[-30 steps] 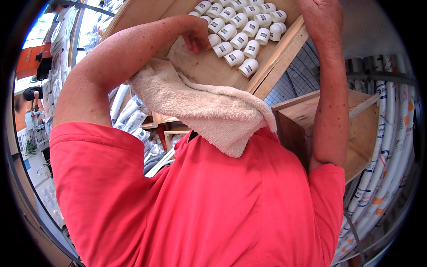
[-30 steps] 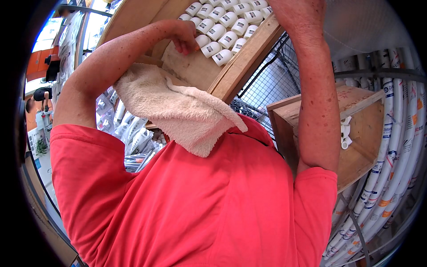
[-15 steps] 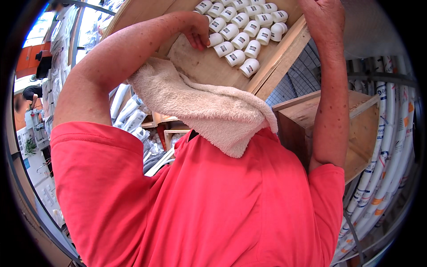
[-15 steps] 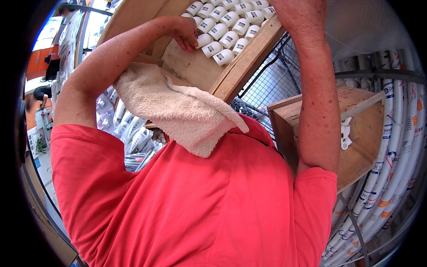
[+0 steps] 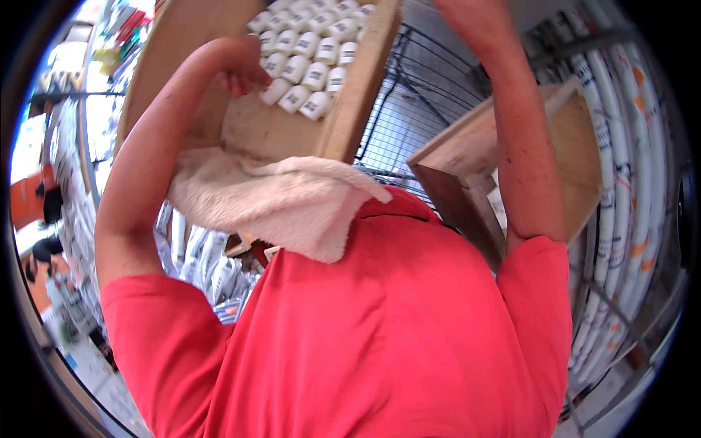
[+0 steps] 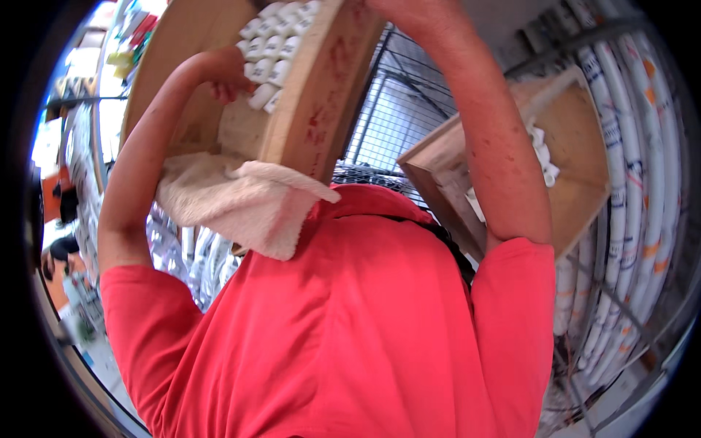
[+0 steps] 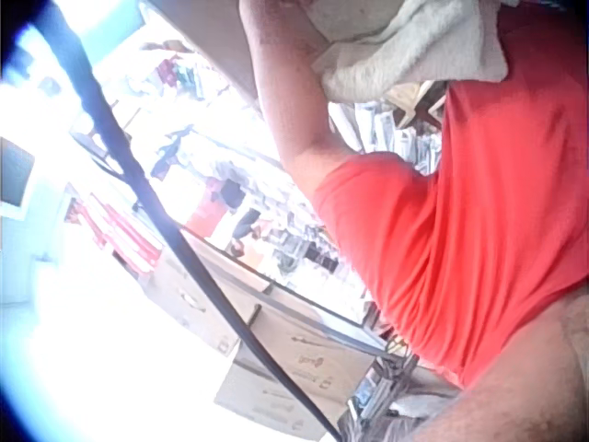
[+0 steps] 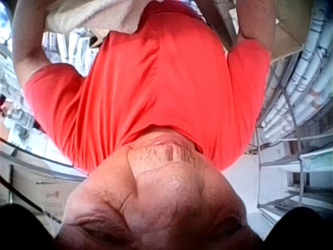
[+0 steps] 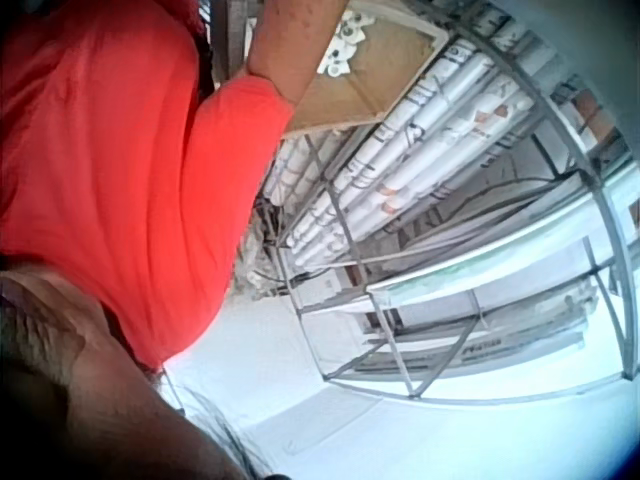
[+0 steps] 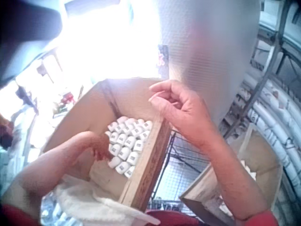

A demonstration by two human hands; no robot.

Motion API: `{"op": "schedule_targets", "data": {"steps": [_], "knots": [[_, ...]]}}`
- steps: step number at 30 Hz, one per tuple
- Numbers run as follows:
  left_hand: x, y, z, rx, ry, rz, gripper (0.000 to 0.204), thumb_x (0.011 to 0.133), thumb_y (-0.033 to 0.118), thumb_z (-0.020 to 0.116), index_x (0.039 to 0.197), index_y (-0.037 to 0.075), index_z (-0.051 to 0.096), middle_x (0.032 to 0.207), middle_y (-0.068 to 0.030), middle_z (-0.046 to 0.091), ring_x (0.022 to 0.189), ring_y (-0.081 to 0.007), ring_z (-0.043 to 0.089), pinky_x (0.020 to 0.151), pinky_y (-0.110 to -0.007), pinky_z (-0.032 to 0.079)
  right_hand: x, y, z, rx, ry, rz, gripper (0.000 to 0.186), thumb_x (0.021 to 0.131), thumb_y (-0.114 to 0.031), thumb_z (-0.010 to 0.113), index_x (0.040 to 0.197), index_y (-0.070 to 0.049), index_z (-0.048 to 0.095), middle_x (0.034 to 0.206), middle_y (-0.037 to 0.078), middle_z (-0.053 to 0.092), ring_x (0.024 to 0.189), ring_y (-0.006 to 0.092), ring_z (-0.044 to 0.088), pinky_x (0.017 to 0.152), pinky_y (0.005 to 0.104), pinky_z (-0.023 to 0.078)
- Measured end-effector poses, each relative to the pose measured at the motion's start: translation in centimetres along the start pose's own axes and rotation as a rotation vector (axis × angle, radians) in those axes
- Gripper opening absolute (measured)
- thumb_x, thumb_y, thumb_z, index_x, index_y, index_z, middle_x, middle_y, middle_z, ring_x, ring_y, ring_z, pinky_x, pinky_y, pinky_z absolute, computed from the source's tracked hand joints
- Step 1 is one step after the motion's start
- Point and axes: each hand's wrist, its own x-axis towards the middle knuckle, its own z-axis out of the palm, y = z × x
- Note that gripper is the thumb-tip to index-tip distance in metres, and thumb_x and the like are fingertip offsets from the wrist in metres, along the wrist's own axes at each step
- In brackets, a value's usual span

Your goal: The person transfers small white plastic pipe fittings from a wooden crate into a wooden tray. They pick up the fittings one by one, briefly inspect them, and place them into the tray. The person wears a towel around their neck throughout the process.

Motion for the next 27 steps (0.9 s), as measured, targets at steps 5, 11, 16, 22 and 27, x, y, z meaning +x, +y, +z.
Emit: {"op": "schedule_targets", "data": {"steps": [5,11,16,22,27], "knots": [[-3.0,1.1,-1.6,-0.119,0.154,0.155,0.040,0.095,0.038,0.073,0.097,-0.002,0.071,0.080,-0.0114,0.075,0.060,-0.0166,0.071,0.052,-0.030,0.056,-5.4,-0.3,-12.9,-0.012,0.138,0.173,0.033,0.094,-0.017,0.073,0.123,-0.001,0.067,0.107,0.005,0.071,0.092,0.0105,0.066,0.081,0.0250,0.053],[-4.0,1.1,-1.9,-0.165,0.369,0.250,0.039,0.099,0.038,0.067,0.107,0.001,0.073,0.081,-0.0057,0.073,0.060,-0.0118,0.069,0.053,-0.026,0.054,-15.3,4.8,-25.2,-0.196,0.668,0.395,0.034,0.105,-0.028,0.059,0.121,0.000,0.071,0.098,0.007,0.076,0.084,0.0094,0.068,0.080,0.0235,0.054],[-3.7,0.5,-2.2,-0.205,0.448,0.287,0.042,0.097,0.045,0.069,0.104,0.004,0.073,0.084,-0.0034,0.072,0.068,-0.0117,0.070,0.057,-0.027,0.053,-23.8,14.5,-30.7,-0.221,0.742,0.733,0.027,0.102,-0.022,0.061,0.120,-0.005,0.071,0.097,0.004,0.075,0.082,0.0079,0.067,0.068,0.0237,0.054],[-3.4,-0.4,-2.1,-0.243,0.505,0.321,0.041,0.096,0.045,0.070,0.106,0.005,0.073,0.085,-0.0013,0.072,0.068,-0.0099,0.068,0.057,-0.026,0.052,-28.8,24.0,-29.5,-0.340,0.641,0.899,0.031,0.099,-0.021,0.063,0.126,-0.011,0.071,0.093,0.002,0.075,0.078,0.0093,0.068,0.062,0.0246,0.055],[-3.0,-0.9,-2.8,-0.237,0.496,0.339,0.038,0.095,0.043,0.070,0.104,0.006,0.074,0.083,-0.0018,0.072,0.065,-0.0107,0.067,0.055,-0.027,0.051,-29.2,30.7,-30.5,-0.610,0.501,1.078,0.042,0.095,-0.033,0.065,0.130,-0.011,0.069,0.099,0.007,0.075,0.080,0.0165,0.069,0.067,0.0337,0.059]]}}
